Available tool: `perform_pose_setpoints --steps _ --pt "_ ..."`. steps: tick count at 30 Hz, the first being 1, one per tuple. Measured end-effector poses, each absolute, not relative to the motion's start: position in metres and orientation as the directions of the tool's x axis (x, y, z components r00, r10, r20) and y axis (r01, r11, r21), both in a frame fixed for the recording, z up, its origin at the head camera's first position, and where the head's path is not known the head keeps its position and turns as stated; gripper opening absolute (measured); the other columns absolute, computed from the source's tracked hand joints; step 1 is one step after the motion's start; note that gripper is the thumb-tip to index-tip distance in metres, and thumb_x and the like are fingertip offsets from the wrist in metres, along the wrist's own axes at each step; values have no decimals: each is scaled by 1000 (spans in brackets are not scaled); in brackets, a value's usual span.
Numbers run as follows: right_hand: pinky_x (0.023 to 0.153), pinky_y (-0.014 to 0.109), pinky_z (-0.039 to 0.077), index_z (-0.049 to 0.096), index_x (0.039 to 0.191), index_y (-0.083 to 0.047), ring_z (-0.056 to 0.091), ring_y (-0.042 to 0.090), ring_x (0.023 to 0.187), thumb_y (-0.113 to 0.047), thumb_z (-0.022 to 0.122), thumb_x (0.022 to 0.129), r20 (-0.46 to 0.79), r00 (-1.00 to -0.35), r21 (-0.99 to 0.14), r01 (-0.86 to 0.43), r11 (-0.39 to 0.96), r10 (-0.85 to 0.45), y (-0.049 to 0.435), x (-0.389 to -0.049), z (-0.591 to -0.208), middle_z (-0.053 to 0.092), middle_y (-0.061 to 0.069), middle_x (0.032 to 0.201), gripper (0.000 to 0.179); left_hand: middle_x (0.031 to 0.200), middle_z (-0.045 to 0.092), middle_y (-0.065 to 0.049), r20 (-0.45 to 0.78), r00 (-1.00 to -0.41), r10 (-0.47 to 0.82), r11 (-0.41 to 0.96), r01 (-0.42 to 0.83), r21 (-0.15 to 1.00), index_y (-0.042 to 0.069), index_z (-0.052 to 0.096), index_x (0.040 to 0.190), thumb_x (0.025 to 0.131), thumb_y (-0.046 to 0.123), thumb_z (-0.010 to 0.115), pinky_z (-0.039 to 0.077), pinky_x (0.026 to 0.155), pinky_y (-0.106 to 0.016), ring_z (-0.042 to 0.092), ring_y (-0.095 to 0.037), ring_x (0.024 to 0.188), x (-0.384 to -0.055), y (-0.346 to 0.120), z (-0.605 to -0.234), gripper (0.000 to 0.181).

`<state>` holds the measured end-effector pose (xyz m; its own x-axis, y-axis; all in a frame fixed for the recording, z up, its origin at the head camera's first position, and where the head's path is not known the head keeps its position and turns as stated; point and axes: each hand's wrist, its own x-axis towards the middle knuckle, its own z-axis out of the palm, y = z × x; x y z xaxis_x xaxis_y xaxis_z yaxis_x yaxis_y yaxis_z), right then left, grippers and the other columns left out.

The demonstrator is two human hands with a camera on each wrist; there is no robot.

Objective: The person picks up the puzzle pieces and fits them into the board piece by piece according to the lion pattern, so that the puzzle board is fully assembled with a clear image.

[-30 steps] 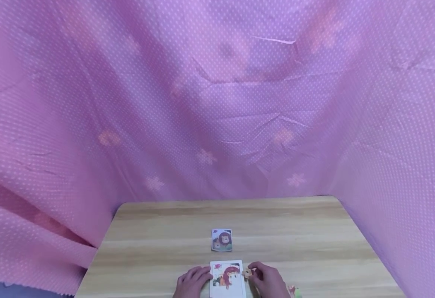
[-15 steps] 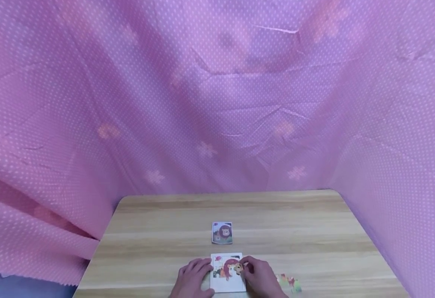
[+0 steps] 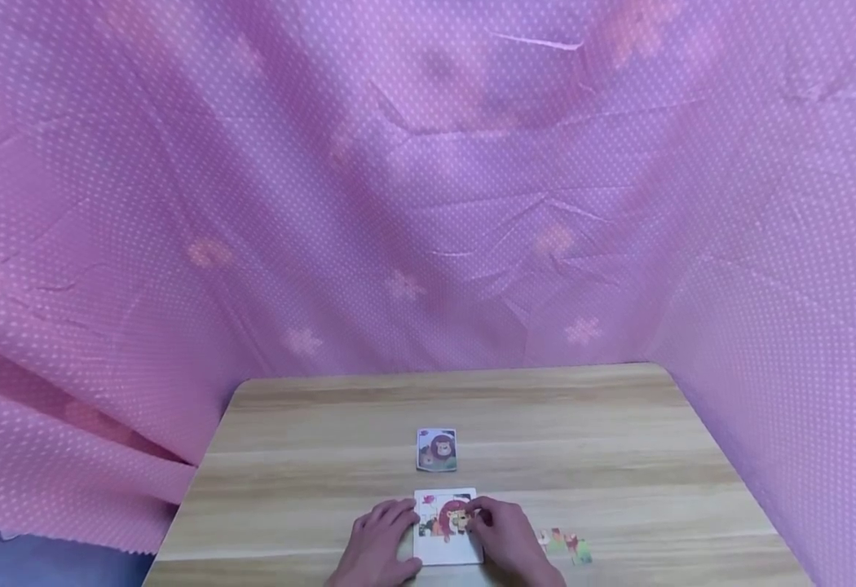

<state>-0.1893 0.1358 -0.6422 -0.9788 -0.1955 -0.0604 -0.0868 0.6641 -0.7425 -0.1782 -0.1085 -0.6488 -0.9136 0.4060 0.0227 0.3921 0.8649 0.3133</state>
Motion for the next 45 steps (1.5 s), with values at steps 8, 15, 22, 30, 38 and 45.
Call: perform_pose_setpoints --steps 8,15,22,30,38,45 --pt "58 20 38 72 108 -18 49 4 69 -17 65 88 -85 -975 -717 -84 692 -207 131 -192 -642 61 -12 79 22 140 53 3 29 -916 400 872 390 296 23 61 123 72 50 67 41 96 -57 46 -27 128 -180 -107 -653 58" --pt "59 21 38 72 106 -16 46 5 70 -18 68 83 -33 -983 -668 -110 736 -178 130 -191 -642 55 -9 79 23 141 52 2 17 -916 401 873 388 293 21 60 126 74 50 66 41 97 -57 46 -27 129 -182 -107 -651 60" --pt "58 18 39 72 106 -17 46 3 70 -17 70 82 16 -984 -643 -145 752 -177 130 -193 -641 53 -9 81 24 144 50 2 -22 -921 389 880 365 305 23 59 128 75 52 65 39 100 -60 43 -28 132 -184 -108 -650 61" --pt "62 23 40 74 105 -19 46 7 74 -19 70 81 62 -970 -532 -231 815 -235 126 -197 -643 54 -5 87 25 146 48 2 -35 -917 397 880 369 299 24 57 130 77 52 64 37 101 -62 42 -28 133 -189 -106 -651 61" --pt "62 24 36 74 105 -25 44 8 74 -23 70 82 58 -970 -462 -237 855 -237 124 -202 -651 50 -8 87 23 148 46 2 -93 -911 402 892 366 265 25 56 132 79 54 62 40 100 -58 42 -28 134 -195 -105 -649 61" --pt "62 24 37 74 106 -25 45 8 75 -20 68 82 76 -964 -490 -258 833 -253 126 -205 -656 51 -7 88 25 147 46 0 -70 -918 390 896 361 258 23 58 129 78 53 64 42 96 -55 44 -28 132 -196 -104 -646 59"
